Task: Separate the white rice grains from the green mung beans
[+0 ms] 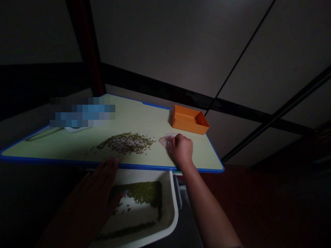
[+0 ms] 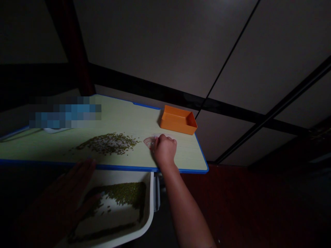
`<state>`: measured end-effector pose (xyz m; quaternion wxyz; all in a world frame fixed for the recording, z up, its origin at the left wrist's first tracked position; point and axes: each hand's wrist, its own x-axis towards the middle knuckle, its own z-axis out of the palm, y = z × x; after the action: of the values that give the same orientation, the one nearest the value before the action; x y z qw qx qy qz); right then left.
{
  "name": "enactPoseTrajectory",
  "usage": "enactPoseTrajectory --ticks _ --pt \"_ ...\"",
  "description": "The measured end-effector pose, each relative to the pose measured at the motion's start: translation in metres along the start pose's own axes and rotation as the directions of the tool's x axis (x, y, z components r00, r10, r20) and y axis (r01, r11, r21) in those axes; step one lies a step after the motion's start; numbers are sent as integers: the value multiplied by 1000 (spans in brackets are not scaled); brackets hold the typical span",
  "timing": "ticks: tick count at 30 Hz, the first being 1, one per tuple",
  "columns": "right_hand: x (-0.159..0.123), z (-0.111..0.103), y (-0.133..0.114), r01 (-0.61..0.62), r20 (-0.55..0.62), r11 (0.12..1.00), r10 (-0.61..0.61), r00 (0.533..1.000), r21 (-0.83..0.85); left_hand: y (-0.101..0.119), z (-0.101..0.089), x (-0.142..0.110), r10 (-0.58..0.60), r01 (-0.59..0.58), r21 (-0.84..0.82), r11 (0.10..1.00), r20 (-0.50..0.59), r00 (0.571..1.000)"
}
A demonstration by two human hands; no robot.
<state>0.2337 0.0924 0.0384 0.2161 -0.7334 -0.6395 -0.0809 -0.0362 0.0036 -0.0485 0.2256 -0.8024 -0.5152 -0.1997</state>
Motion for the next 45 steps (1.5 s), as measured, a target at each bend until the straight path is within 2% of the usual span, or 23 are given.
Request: enactPoseTrajectory --ticks 7,11,16,23,28,36,41,45 --pt "0 -1 4 -107 -41 993 104 994 -54 -1 2 -2 1 -1 -7 1000 18 1000" --pt "0 0 6 -127 -66 992 125 990 -24 -1 2 -1 -1 1 -22 1000 16 1000" --pt "1 3 5 -20 -4 997 21 1000 80 0 2 -1 -1 1 -25 1000 1 1000" --pt "17 -1 -8 68 87 982 -53 995 -176 0 3 2 16 -19 -35 999 -84 996" --pt "33 1 -16 123 95 965 -104 990 -230 1 0 1 -19 16 -56 998 -50 999" --pt "39 3 -5 -6 57 984 17 998 -179 4 -4 2 -40 41 -55 998 17 999" --pt "33 2 -9 -3 72 999 7 997 -51 3 -2 1 -23 23 -59 998 1 1000" --pt "31 4 -13 48 83 999 -47 995 -8 4 -5 2 -29 29 -55 998 -7 1000"
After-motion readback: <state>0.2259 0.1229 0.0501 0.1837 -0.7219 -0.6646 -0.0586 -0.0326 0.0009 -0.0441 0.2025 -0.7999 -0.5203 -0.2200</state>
